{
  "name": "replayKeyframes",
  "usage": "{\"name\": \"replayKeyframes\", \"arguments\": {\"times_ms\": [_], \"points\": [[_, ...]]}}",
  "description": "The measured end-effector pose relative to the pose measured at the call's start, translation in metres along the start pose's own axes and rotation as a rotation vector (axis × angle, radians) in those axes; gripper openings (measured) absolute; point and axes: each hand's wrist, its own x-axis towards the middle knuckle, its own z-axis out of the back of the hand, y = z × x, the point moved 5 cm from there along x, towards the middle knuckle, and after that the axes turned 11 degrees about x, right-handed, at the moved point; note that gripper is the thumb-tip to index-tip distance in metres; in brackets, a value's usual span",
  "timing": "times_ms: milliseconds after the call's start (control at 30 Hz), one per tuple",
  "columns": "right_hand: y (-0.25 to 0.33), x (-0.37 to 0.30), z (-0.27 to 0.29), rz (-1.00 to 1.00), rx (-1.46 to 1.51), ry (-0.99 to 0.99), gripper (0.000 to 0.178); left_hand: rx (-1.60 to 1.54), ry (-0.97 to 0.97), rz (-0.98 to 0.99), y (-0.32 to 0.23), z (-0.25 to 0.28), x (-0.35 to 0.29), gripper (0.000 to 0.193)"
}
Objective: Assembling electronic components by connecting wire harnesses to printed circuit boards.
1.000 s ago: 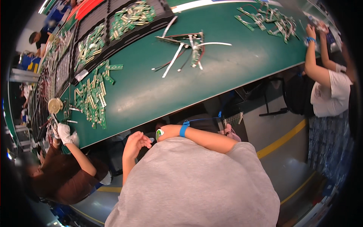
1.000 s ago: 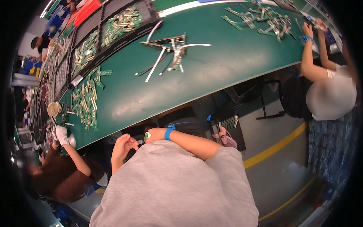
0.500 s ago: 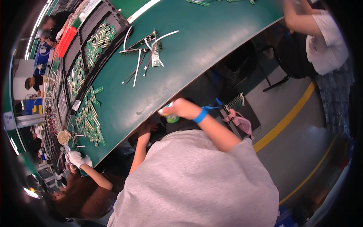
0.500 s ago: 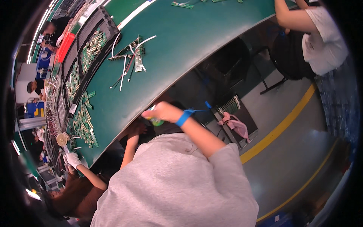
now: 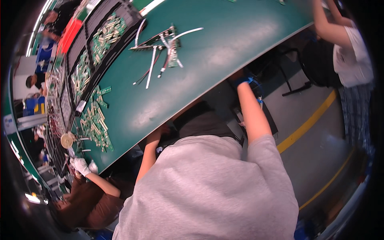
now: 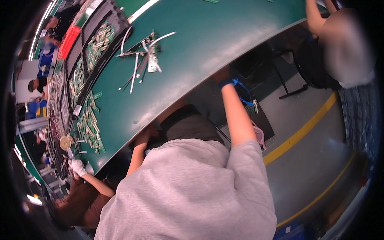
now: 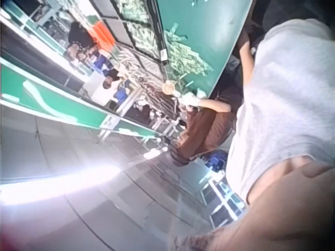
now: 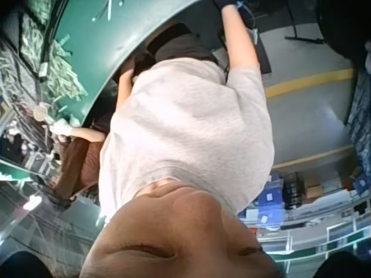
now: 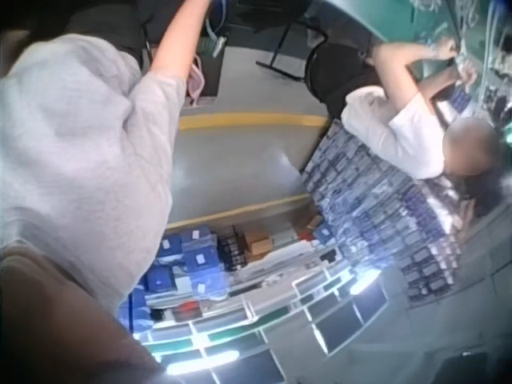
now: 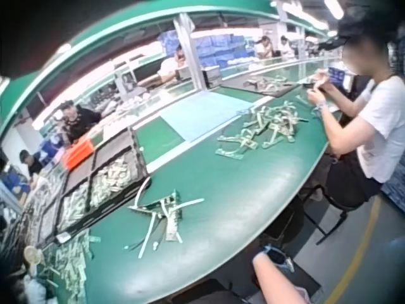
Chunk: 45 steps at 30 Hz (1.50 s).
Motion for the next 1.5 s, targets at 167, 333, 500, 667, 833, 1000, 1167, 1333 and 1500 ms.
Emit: {"name": "replayKeyframes", "arguments": {"times_ms": [167,333,500,667,833,1000,1167,1333,1500], "points": [[-0.035,0.015,-0.015,0.014,-0.018,-0.078,0.043,0.401,-0.386,-0.277,0.07,0.063,-0.005,0.019],[-0.055,-0.004,-0.034,-0.035,0.073,-0.121,0.043,-0.444,-0.461,-0.099,0.062,0.079,-0.06,0.018],[-0.093,-0.022,-0.048,-0.006,0.201,-0.197,0.042,-0.516,-0.726,-0.155,0.121,0.116,-0.052,0.021],[-0.137,-0.051,-0.056,-0.009,0.362,-0.248,0.041,-0.321,-0.823,-0.229,0.1,0.115,-0.029,0.022],[-0.174,-0.068,-0.053,-0.046,0.495,-0.292,0.04,-0.128,-0.871,-0.277,0.08,0.1,-0.029,0.023],[-0.071,-0.082,-0.068,-0.106,0.617,-0.329,0.04,0.111,-0.865,-0.316,0.071,0.086,-0.03,0.024],[0.273,-0.095,0.083,0.338,0.486,0.455,0.021,0.307,-0.803,-0.349,0.066,0.078,-0.033,0.024],[0.333,-0.107,0.089,0.52,0.431,1.032,0.024,0.287,-0.701,-0.269,0.063,0.077,-0.064,0.031],[0.411,-0.089,0.108,0.445,0.709,1.38,0.019,0.1,-0.382,0.118,0.103,0.084,-0.119,0.037]]}}
